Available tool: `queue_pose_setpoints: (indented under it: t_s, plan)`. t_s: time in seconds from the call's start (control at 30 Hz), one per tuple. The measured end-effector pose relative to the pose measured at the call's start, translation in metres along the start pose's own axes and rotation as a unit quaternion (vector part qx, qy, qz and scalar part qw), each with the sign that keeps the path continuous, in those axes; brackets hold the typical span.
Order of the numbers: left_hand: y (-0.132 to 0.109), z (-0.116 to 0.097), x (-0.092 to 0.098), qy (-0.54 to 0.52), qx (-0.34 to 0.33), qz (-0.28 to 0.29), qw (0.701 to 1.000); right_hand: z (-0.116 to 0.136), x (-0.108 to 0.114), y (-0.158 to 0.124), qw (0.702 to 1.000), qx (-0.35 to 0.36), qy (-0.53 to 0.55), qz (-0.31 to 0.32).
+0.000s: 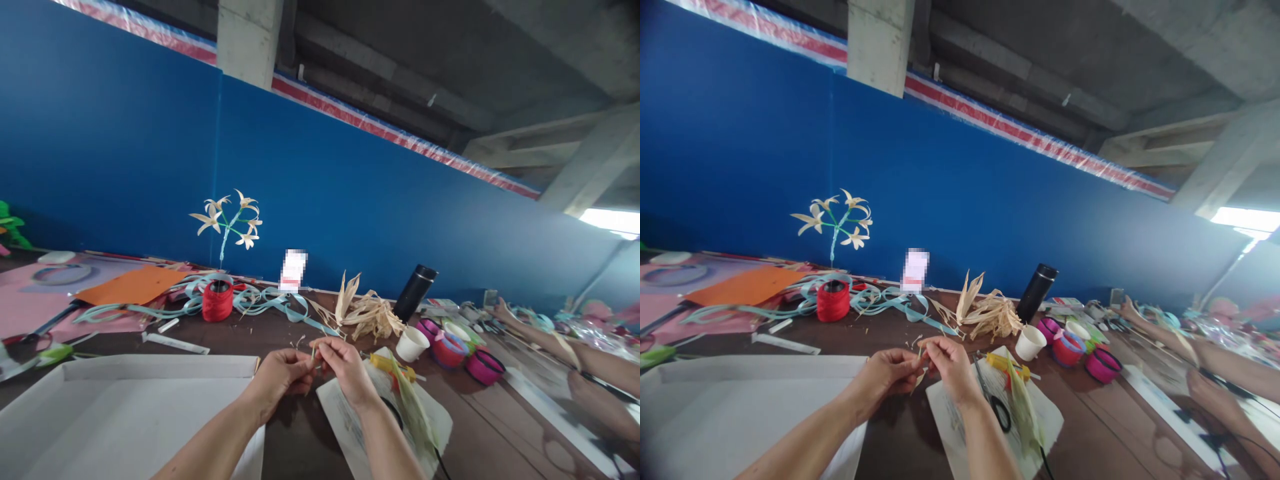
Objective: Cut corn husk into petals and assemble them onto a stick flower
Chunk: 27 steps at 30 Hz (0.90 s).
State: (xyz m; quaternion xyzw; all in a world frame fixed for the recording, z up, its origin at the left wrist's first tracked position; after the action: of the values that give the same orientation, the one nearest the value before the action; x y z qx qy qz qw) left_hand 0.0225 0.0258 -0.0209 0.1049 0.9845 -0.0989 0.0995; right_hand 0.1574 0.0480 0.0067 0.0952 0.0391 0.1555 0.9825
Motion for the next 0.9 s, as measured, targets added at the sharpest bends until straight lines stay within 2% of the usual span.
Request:
queue_pose_setpoints:
  t_s: [0.23, 0.53, 0.73, 0.9]
  plan:
    - [0.004, 0.003, 0.002, 0.029, -0.006, -0.026, 0.999, -0.001, 0.0, 0.0, 0.999, -0.026, -0.029, -0.013]
    - [0.011, 0.007, 0.004, 0.055, -0.02, -0.047, 0.997, 0.003, -0.005, -0.002, 0.998, -0.004, -0.055, 0.011]
    - [0.008, 0.006, 0.004, 0.1, -0.066, -0.044, 0.992, 0.007, -0.006, -0.001, 0.995, 0.015, -0.095, 0.009]
    - [-0.001, -0.003, 0.003, 0.176, -0.11, -0.074, 0.976, 0.012, -0.007, -0.002, 0.992, 0.048, -0.114, 0.008]
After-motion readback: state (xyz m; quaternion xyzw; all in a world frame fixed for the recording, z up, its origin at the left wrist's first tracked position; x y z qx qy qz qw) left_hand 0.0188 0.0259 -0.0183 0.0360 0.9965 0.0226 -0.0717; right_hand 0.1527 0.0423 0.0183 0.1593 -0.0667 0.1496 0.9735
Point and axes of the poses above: each hand's wrist, its own y-axis towards the middle knuckle, its own x-axis out of the back of the hand, z = x × y, the point moved 3 cm from there along y, towards the middle knuckle, and after that the axes turned 10 degrees about y, right-handed, at the moved point
